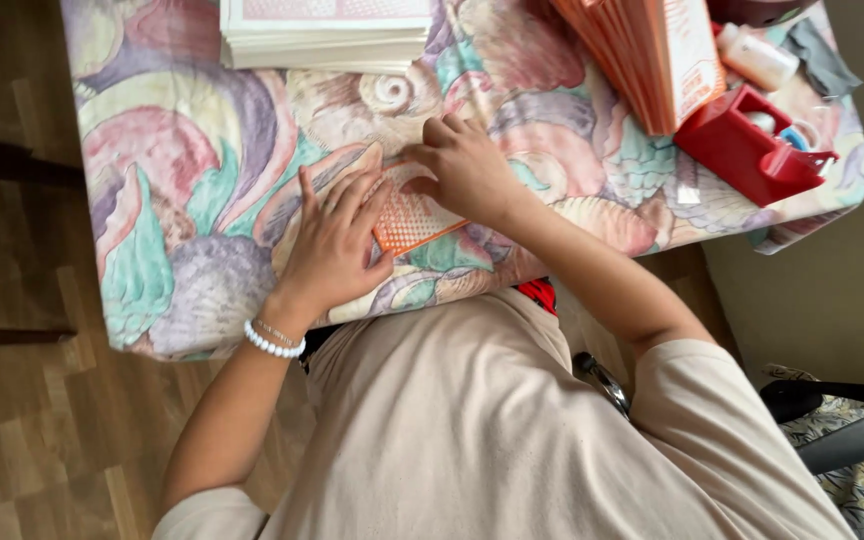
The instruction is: Manually folding the base of paper bags and organizing them into stacks on a table.
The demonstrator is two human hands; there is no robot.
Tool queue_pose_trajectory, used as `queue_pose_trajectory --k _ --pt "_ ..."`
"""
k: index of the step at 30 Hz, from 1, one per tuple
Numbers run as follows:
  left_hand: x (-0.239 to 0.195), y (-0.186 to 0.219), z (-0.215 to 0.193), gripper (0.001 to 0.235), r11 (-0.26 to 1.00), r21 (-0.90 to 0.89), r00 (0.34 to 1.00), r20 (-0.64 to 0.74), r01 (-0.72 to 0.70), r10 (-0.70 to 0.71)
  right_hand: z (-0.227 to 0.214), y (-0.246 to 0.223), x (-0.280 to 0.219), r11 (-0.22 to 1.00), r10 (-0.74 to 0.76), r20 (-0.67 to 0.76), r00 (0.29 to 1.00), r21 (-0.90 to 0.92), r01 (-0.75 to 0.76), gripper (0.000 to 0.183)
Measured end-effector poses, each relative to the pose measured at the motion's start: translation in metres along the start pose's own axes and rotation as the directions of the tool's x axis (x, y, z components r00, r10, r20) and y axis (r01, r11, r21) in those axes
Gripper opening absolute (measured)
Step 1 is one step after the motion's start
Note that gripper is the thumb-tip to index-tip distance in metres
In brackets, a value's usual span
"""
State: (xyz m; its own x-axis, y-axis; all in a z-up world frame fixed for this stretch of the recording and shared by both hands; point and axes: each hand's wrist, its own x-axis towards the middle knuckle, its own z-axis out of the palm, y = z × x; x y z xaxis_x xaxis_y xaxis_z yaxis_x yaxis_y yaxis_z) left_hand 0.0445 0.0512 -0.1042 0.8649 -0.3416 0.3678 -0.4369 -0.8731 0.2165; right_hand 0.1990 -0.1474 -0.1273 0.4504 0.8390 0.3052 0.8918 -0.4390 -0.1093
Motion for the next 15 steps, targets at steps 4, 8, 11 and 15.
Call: queue_pose_trajectory --k 4,8,11,15 --pt "-0.011 0.012 -0.011 0.071 0.999 -0.04 0.997 -0.081 0.006 -0.009 -0.035 0.014 -0.009 0.971 0.052 0.002 0.999 0.233 -0.051 0.015" --pt "-0.028 0.014 -0.02 0.062 0.958 -0.275 0.917 -0.357 0.079 -0.178 -0.122 0.078 -0.053 0.753 0.491 -0.055 0.869 0.528 -0.392 0.008" --pt "-0.034 0.014 -0.022 0.058 0.929 -0.34 0.862 -0.417 0.147 -0.289 -0.159 0.161 -0.092 0.737 0.643 -0.341 0.685 0.52 -0.432 0.02" --pt "-0.038 0.004 -0.009 0.058 0.923 -0.343 0.854 -0.415 0.174 -0.315 -0.13 0.272 -0.117 0.744 0.663 -0.414 0.624 0.271 -0.611 0.031"
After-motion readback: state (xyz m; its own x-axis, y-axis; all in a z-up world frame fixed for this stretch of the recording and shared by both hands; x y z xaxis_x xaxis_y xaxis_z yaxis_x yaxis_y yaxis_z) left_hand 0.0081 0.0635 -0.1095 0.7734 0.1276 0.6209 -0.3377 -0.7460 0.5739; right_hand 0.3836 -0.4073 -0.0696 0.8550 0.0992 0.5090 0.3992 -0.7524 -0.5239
